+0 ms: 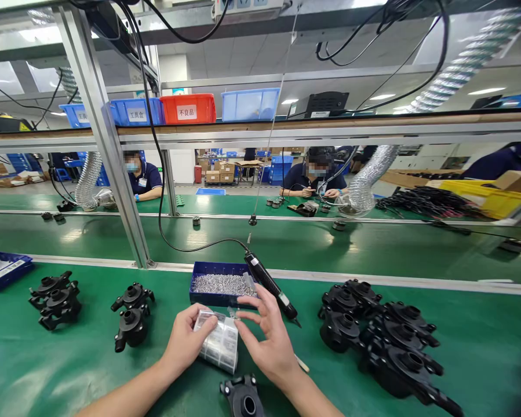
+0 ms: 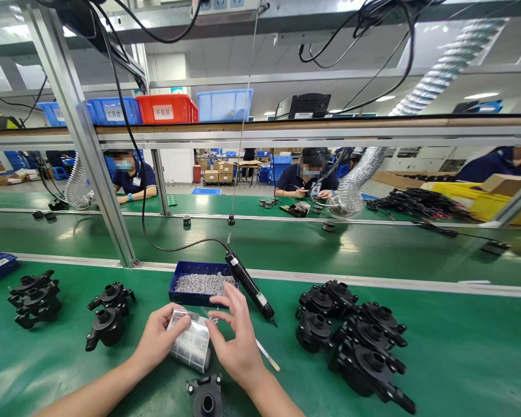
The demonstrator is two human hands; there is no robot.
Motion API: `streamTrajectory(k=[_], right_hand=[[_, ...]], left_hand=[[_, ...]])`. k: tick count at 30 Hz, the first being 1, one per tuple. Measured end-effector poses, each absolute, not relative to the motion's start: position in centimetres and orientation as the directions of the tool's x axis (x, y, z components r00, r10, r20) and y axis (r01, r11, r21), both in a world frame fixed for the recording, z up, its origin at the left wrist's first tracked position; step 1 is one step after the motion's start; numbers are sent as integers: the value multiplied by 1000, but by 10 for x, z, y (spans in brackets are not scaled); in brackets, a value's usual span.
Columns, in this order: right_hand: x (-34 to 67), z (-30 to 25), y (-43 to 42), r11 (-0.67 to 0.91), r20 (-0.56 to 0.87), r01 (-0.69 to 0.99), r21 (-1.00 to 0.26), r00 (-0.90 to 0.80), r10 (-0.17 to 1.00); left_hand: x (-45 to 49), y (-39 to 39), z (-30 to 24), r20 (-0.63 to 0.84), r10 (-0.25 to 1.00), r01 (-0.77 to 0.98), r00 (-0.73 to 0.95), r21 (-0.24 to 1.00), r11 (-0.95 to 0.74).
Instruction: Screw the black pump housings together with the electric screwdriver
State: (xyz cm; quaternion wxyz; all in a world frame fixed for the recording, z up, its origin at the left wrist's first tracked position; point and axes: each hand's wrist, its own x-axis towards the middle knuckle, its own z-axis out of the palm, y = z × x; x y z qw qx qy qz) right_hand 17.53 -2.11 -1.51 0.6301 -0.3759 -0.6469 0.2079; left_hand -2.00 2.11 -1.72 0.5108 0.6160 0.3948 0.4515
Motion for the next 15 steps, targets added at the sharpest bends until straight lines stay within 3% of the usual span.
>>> streamTrajectory(k=[7, 11, 15], right_hand=[[180, -25, -15, 615, 689, 452, -646, 0, 724], [180, -26, -15, 624, 720, 495, -605, 3, 694], [178, -22, -18, 740, 794, 464, -487, -117, 596]], left_hand=[[-20, 16, -14, 118, 917, -136, 380, 988, -71], [-18, 16, -18, 145, 922, -99, 360, 988, -117], [-17, 16, -23, 189, 928, 37, 320, 977, -211]])
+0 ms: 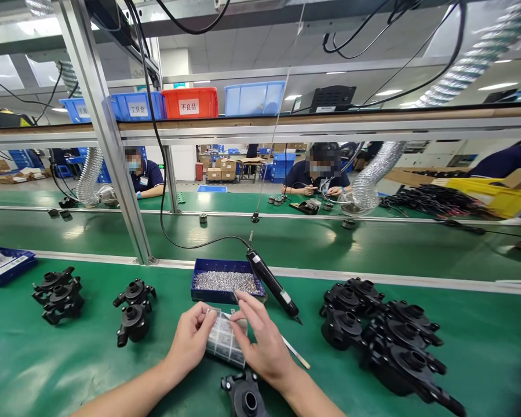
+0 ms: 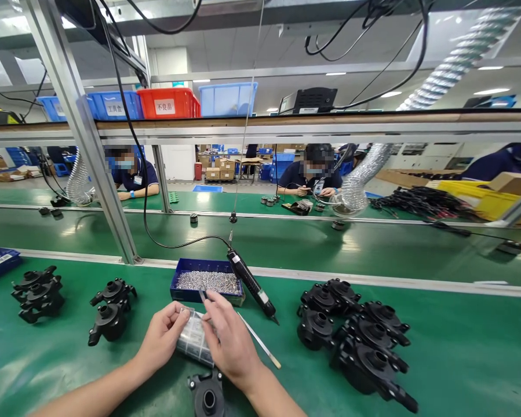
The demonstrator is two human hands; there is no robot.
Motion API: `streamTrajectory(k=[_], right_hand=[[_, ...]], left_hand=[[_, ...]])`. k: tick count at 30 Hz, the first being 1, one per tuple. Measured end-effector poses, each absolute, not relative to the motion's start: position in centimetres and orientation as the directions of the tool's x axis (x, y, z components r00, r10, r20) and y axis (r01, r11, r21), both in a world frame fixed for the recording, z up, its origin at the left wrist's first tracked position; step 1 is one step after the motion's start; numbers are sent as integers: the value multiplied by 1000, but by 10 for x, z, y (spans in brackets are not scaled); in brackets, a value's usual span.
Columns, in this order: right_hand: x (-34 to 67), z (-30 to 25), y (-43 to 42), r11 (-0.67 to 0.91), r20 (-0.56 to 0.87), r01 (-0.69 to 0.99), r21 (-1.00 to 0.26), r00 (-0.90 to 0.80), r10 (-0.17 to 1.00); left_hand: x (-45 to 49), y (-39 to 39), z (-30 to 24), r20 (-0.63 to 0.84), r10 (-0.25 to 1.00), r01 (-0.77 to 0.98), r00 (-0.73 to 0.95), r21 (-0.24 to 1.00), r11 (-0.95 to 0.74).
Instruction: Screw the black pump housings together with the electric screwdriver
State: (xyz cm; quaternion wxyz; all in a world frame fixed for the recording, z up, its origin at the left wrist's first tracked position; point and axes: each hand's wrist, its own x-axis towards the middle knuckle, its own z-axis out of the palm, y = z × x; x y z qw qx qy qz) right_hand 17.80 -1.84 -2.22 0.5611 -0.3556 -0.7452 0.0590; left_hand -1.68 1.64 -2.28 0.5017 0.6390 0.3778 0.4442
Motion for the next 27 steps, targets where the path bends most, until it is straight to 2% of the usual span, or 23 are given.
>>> streamTrajectory(k=[2, 5, 7, 10, 14, 16, 27], right_hand=[[174, -19, -20, 725, 785, 430, -539, -56, 617], [167, -13, -22, 612, 658, 277, -741, 113, 745], [163, -10, -22, 569, 592, 175, -803, 133, 795], [161, -9, -22, 559, 579, 162, -813, 121, 806], [165, -13, -21, 599, 654, 350, -720, 55, 754], [166, -16, -22, 599, 663, 385, -702, 43, 748], [168, -16, -27, 541, 557, 250, -803, -7, 830]], left_hand=[[-18, 17, -24, 207, 932, 101, 296, 964, -246], [-19, 16, -22, 242, 926, 166, 290, 940, -298], [-19, 15, -20, 273, 911, 209, 309, 915, -345], [-18, 12, -17, 309, 888, 258, 342, 877, -405], [-18, 11, -16, 340, 876, 288, 342, 849, -442], [-18, 12, -16, 354, 874, 294, 334, 842, -453], [-27, 19, -22, 424, 846, 216, 325, 837, -502]])
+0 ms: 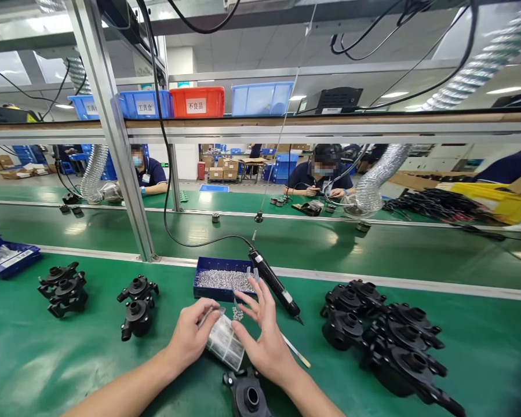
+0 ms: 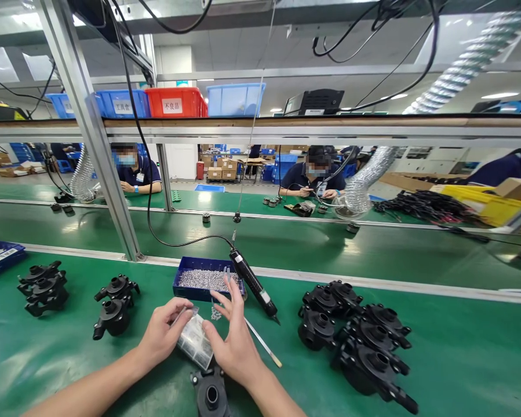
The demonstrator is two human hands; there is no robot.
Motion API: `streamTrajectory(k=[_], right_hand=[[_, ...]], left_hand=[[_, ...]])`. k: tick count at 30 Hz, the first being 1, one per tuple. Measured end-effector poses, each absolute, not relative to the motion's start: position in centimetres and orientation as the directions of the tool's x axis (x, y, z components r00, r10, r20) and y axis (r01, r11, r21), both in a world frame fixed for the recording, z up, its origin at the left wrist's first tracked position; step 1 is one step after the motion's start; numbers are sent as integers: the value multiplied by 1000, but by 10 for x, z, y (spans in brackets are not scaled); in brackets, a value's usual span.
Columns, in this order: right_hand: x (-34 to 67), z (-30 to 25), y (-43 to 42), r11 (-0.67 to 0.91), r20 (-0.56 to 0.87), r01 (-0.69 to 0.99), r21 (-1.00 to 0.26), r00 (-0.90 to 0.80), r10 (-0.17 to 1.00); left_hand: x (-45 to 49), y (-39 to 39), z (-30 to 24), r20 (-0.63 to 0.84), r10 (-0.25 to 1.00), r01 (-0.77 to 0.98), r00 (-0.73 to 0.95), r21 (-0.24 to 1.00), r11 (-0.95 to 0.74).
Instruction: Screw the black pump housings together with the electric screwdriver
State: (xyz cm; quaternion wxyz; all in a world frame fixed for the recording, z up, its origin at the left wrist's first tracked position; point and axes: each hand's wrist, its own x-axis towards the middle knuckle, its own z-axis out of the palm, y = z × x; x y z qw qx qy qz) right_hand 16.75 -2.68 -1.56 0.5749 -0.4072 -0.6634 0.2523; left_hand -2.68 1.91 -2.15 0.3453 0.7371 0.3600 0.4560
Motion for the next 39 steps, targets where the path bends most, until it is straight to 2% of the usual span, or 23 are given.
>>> streamTrajectory(k=[3, 5, 7, 9, 11, 13, 15, 17, 18, 20, 22, 23, 25, 27, 34, 39], right_hand=[[169, -16, -26, 528, 546, 200, -826, 47, 836], [172, -11, -25, 494, 501, 82, -866, 119, 858], [177, -1, -25, 434, 417, -64, -899, 183, 890], [184, 10, -28, 392, 355, -140, -909, 233, 905], [191, 20, -35, 391, 347, -124, -912, 273, 897], [197, 25, -48, 411, 374, -69, -909, 303, 877], [203, 26, -66, 437, 409, -12, -899, 334, 849], [207, 23, -87, 449, 430, 32, -893, 357, 829], [208, 21, -98, 445, 428, 42, -895, 362, 828], [209, 16, -118, 421, 403, 32, -907, 362, 841], [205, 12, -134, 388, 360, -7, -922, 357, 862], [202, 10, -140, 369, 337, -28, -929, 350, 874], [192, 7, -148, 333, 297, -58, -941, 331, 896], [181, 5, -151, 305, 266, -78, -949, 322, 909], [156, 0, -146, 247, 203, -102, -964, 322, 925], [156, -2, -147, 219, 208, -10, -976, 272, 939]], left_hand=[[-35, 29, -18, 532, 791, 265, 302, 750, -606], [-42, 37, -14, 599, 739, 373, 309, 638, -673], [-49, 40, -8, 610, 732, 523, 305, 535, -664], [-55, 38, -4, 642, 717, 634, 273, 440, -636], [-58, 29, 0, 704, 620, 590, 346, 351, -727], [-56, 14, -1, 688, 433, 315, 582, 300, -900], [-48, -4, -5, 566, 204, -19, 798, 363, -932], [-37, -19, -12, 478, 122, -150, 870, 492, -858], [-31, -25, -17, 460, 158, -154, 874, 569, -808], [-21, -32, -23, 413, 307, -135, 857, 757, -640], [-15, -33, -27, 272, 441, -105, 855, 924, -367], [-14, -32, -27, 195, 474, -94, 858, 969, -228], [-13, -28, -26, 104, 489, -97, 866, 995, -39], [-14, -25, -24, 84, 482, -114, 872, 993, 34], [-16, -25, -17, 85, 420, -131, 903, 988, 82], [-14, -34, -13, 54, 470, -126, 881, 984, 123]])
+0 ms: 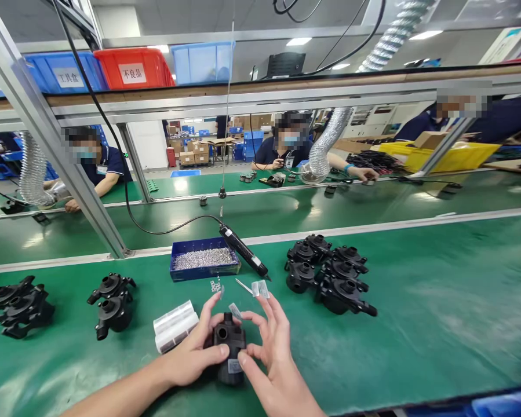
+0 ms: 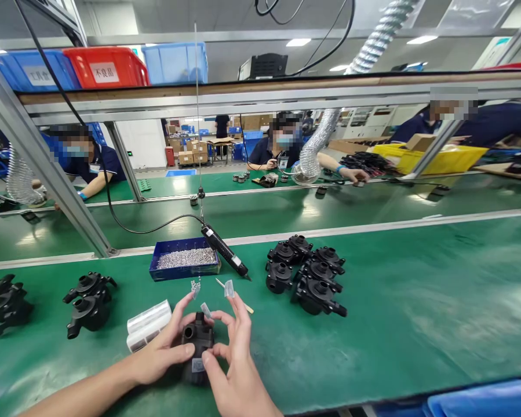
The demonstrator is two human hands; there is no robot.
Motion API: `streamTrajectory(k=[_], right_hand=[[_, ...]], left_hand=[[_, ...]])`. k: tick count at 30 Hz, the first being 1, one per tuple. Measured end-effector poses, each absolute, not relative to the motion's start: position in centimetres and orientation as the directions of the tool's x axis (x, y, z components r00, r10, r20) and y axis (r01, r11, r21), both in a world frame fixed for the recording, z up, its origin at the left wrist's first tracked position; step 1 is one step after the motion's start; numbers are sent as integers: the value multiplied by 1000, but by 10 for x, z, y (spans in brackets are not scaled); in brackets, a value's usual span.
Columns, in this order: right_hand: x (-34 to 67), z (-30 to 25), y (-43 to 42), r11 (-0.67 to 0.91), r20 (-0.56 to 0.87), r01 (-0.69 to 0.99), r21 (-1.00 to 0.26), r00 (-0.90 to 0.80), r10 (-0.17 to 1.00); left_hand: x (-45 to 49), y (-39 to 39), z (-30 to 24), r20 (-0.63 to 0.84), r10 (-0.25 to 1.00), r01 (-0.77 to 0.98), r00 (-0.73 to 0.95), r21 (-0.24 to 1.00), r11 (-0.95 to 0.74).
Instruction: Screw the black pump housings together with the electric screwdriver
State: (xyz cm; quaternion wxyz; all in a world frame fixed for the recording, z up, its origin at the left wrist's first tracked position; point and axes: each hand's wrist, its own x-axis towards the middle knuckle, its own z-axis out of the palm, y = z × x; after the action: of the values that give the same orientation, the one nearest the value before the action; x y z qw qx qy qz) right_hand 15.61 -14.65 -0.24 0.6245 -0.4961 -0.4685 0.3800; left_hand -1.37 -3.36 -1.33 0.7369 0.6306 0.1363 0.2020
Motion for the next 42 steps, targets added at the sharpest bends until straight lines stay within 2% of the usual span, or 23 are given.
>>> streamTrajectory(k=[5, 10, 16, 31, 35, 39, 42], right_hand=[[152, -1, -147, 198, 181, -14, -980, 346, 921], [147, -2, -148, 168, 151, -26, -985, 321, 935], [146, -7, -145, 148, 140, 2, -989, 343, 929], [146, -4, -145, 165, 192, 107, -980, 346, 918], [142, -6, -145, 226, 294, 224, -948, 343, 892], [132, -9, -147, 362, 529, 449, -817, 331, 781], [127, -10, -149, 375, 594, 528, -762, 337, 731]], left_hand=[[-12, -42, -16, 42, 548, -108, 835, 990, 87], [-10, -46, -17, 31, 601, -118, 799, 988, 105], [-8, -48, -18, 55, 624, -183, 780, 973, 142], [-8, -47, -19, 61, 624, -180, 779, 975, 129], [-8, -47, -19, 67, 627, -183, 777, 976, 122], [-8, -47, -20, 62, 628, -183, 776, 975, 130], [-8, -45, -21, 60, 625, -188, 779, 972, 141]])
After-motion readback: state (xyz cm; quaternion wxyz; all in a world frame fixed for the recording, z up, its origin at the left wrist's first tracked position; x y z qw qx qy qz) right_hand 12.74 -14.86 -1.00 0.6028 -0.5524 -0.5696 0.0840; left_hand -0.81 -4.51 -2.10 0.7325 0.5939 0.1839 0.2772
